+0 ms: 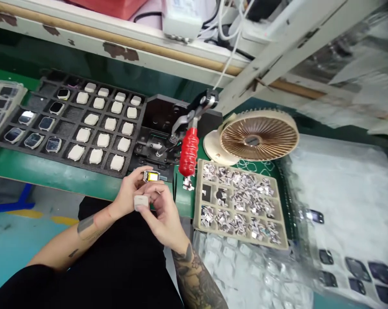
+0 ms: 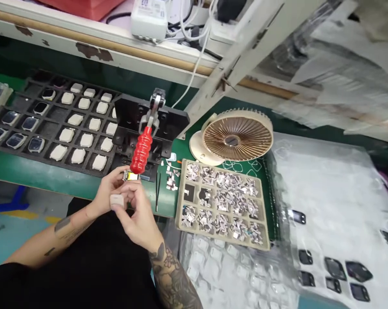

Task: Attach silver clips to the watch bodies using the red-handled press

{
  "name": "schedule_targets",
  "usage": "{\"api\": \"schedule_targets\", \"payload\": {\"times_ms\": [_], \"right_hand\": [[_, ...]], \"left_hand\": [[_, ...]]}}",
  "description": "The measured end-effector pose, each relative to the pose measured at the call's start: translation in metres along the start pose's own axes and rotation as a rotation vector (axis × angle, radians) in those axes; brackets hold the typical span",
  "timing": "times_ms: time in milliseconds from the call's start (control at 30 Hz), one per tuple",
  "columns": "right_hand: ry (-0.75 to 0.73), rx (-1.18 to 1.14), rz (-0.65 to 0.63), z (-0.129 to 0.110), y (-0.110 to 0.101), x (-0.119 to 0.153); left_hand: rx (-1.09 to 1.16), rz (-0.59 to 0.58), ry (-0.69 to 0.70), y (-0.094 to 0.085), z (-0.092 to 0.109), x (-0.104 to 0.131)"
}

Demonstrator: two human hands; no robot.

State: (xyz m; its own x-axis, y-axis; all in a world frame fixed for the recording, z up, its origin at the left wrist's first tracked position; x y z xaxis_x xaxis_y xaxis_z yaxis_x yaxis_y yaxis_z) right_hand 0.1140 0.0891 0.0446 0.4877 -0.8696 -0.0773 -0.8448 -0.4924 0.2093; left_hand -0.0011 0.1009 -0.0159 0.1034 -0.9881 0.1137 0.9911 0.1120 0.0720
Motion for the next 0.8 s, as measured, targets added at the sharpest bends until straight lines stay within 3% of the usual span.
{"api": "schedule_targets", "payload": {"times_ms": [133,233,333,467,567,700,800], "right_hand": [[-0.069,0.300,0.211,-0.004,-0.011,-0.001],[-0.149,0.480,0.185,-0.010,0.000,0.005],[-0.189,0.507,0.204,-0.012,0.002,0.012],[-0.214,0.445,0.251,-0.016,-0.020,0.011],[-0.273,0.524,0.273,-0.029,-0.043,0.006],[-0.331,0.631,0.147,-0.032,-0.045,-0.007],[-0.350,0.651,0.120,-0.024,-0.040,-0.012]], "left_hand": [[0.067,0.087,-0.016,-0.006,-0.006,-0.004],[0.082,0.134,-0.049,-0.008,-0.015,-0.005],[0.037,0.155,-0.037,-0.009,-0.020,-0.003],[-0.043,0.062,0.004,-0.005,-0.018,-0.001],[-0.083,-0.051,0.005,0.000,-0.015,-0.001],[-0.147,-0.152,0.004,0.004,-0.013,0.000],[-0.169,-0.187,0.031,0.004,-0.011,0.002]]}}
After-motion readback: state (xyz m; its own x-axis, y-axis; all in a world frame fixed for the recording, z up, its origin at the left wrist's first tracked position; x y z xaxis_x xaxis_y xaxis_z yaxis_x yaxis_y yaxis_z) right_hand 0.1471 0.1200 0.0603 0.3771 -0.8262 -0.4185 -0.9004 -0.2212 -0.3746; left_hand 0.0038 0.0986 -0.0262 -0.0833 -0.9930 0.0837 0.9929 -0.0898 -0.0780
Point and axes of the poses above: each hand's wrist, its own x-axis away from the middle knuckle, its own y-axis out of the palm, z = x × y, the point moved 10 cm from there along -x, towards the middle knuckle, and after that the axes turned 11 degrees about -x, right-handed, at the moved point
